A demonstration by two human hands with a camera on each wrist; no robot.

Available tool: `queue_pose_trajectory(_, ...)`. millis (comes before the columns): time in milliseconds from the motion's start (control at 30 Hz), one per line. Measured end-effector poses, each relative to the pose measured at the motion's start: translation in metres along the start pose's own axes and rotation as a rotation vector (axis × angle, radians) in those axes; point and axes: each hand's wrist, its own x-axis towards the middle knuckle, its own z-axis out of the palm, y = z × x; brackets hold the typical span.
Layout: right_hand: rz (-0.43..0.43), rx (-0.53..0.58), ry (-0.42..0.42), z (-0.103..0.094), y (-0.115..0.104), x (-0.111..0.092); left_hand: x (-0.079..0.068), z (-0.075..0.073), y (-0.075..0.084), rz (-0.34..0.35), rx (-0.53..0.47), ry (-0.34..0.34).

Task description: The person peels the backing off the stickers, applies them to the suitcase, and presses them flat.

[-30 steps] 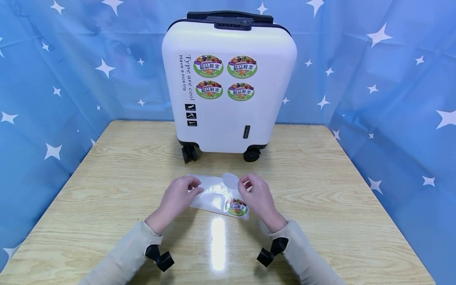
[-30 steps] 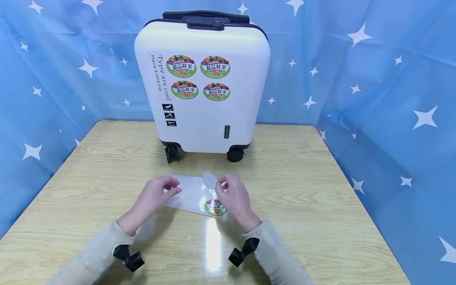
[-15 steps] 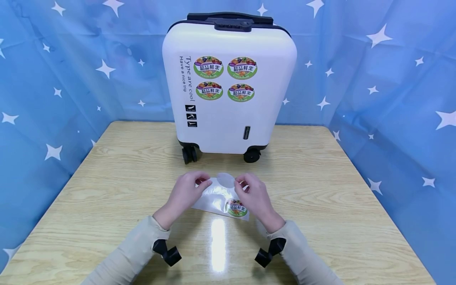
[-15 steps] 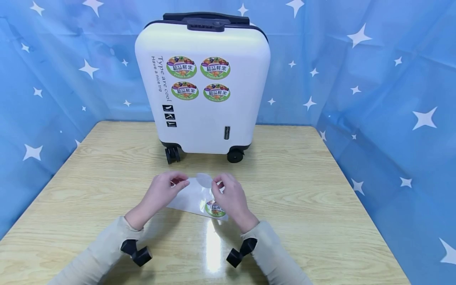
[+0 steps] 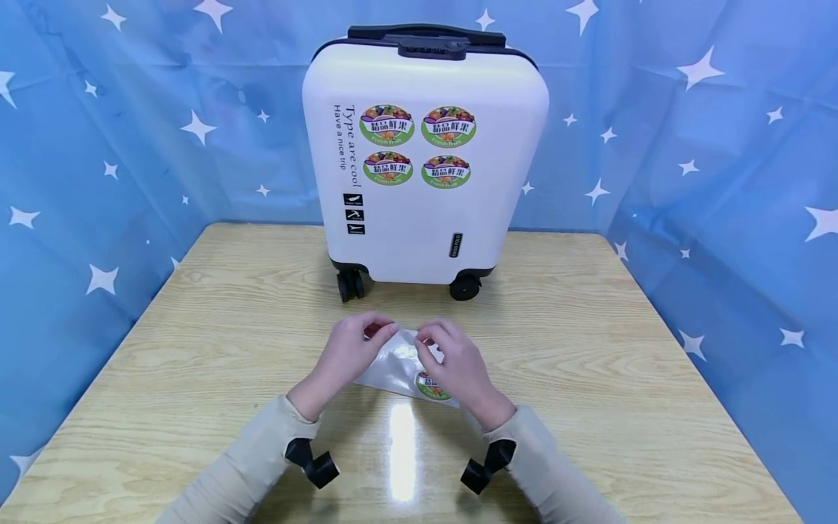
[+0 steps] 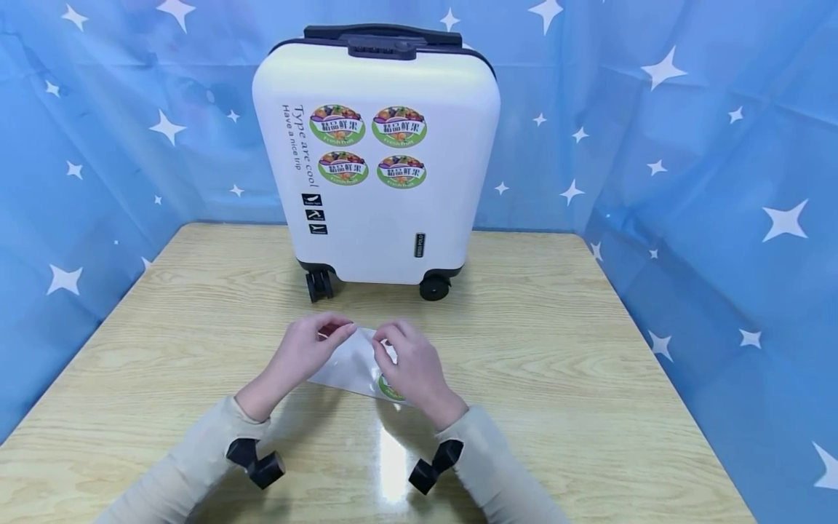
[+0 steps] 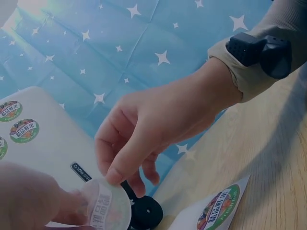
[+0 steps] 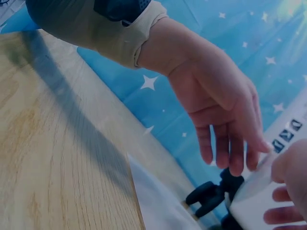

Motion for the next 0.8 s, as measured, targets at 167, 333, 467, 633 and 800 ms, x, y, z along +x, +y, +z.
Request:
queue_pose_trajectory(167,-0.108,-0.069,-0.006,0.0027,0.0008,0.0008,0.0008,0.0011,-0.001,-0.016,-0.041,0.01)
queue_pose_trajectory(333,-0.165,-0.093,-0.001,0.0054,0.0027,0.0014,0.0009,0.0011,0.0011,-0.042,-0.093,0.018)
queue_pose_trajectory(467,-0.177,-0.101,0.001,0.0068,0.0032,0.0023,0.001,0.0012,0.0017,-0.038,-0.107,0.023)
queue_pose_trajectory(633,-0.168,-0.086,-0.009,0.0069,0.0025,0.0029,0.0012,0.0022,-0.0003,-0.041,-0.117,0.027)
queue_pose_trajectory(800,-0.166,-0.088,-0.021,0.0055,0.0028,0.0028,0.001,0.0011,0.0004,-0.07,-0.135,0.02)
